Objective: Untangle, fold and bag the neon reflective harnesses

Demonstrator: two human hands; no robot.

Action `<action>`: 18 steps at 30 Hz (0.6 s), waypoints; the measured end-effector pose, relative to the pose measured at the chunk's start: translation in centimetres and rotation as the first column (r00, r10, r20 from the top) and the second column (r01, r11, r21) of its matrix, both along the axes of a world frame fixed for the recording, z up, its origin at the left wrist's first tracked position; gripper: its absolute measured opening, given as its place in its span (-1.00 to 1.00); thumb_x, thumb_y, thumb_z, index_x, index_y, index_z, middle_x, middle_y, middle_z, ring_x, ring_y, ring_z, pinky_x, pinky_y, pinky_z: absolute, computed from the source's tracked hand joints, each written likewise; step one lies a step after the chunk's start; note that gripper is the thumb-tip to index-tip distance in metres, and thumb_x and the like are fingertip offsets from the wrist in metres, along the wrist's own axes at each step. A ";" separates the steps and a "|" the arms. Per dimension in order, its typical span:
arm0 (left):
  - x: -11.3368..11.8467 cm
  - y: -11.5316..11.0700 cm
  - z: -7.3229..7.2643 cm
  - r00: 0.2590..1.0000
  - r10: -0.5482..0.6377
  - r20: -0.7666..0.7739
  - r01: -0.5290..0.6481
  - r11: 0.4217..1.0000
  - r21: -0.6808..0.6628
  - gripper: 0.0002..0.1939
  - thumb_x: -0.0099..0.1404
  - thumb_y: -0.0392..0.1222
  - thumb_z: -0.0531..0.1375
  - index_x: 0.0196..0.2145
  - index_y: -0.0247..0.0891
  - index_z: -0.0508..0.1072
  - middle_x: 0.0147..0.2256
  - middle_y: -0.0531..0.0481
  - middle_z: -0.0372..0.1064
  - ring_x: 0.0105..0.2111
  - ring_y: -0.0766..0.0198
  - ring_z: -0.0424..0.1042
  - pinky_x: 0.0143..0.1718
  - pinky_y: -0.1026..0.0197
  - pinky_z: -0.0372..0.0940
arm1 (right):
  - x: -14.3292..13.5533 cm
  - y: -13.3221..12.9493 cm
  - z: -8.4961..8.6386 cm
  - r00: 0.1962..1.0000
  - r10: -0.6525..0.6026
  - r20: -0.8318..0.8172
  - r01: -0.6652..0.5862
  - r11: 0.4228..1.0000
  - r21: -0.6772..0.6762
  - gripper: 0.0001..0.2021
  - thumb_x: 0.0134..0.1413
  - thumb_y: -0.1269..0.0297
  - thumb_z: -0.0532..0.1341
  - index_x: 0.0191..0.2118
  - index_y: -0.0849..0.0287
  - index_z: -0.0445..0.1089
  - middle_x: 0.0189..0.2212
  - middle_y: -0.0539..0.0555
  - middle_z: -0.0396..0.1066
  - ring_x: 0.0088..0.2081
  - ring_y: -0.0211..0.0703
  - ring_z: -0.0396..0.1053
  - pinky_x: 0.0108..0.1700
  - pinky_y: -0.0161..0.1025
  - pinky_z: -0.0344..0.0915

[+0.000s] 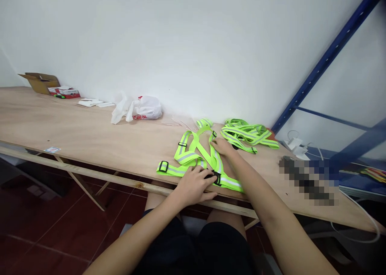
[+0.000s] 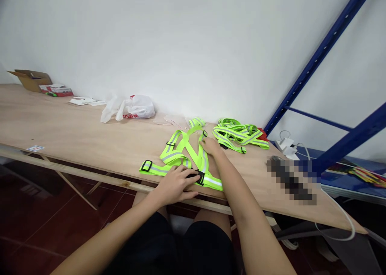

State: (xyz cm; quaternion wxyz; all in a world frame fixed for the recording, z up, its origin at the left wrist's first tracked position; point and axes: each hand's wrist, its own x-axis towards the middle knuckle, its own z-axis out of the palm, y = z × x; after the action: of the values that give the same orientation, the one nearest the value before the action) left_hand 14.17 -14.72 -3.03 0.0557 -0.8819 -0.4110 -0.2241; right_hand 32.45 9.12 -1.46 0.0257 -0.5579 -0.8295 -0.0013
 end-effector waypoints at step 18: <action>0.4 -1.1 0.1 0.999 -0.020 0.025 0.020 1.000 -0.003 -0.68 0.48 -0.12 0.04 0.10 -0.06 0.44 0.08 -0.04 0.42 -0.03 0.10 0.33 -0.10 0.05 0.24 | -2.7 3.5 1.0 0.989 0.149 0.001 -0.149 0.987 0.060 -0.54 0.26 0.28 0.09 0.25 0.00 0.33 0.19 0.07 0.41 0.12 0.02 0.39 0.08 -0.19 0.28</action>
State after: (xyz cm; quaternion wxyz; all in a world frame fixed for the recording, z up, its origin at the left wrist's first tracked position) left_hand 14.53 -15.86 -2.92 0.0471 -0.8833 -0.4029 -0.2351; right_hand 29.78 12.65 -0.51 0.0439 -0.4934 -0.8684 -0.0234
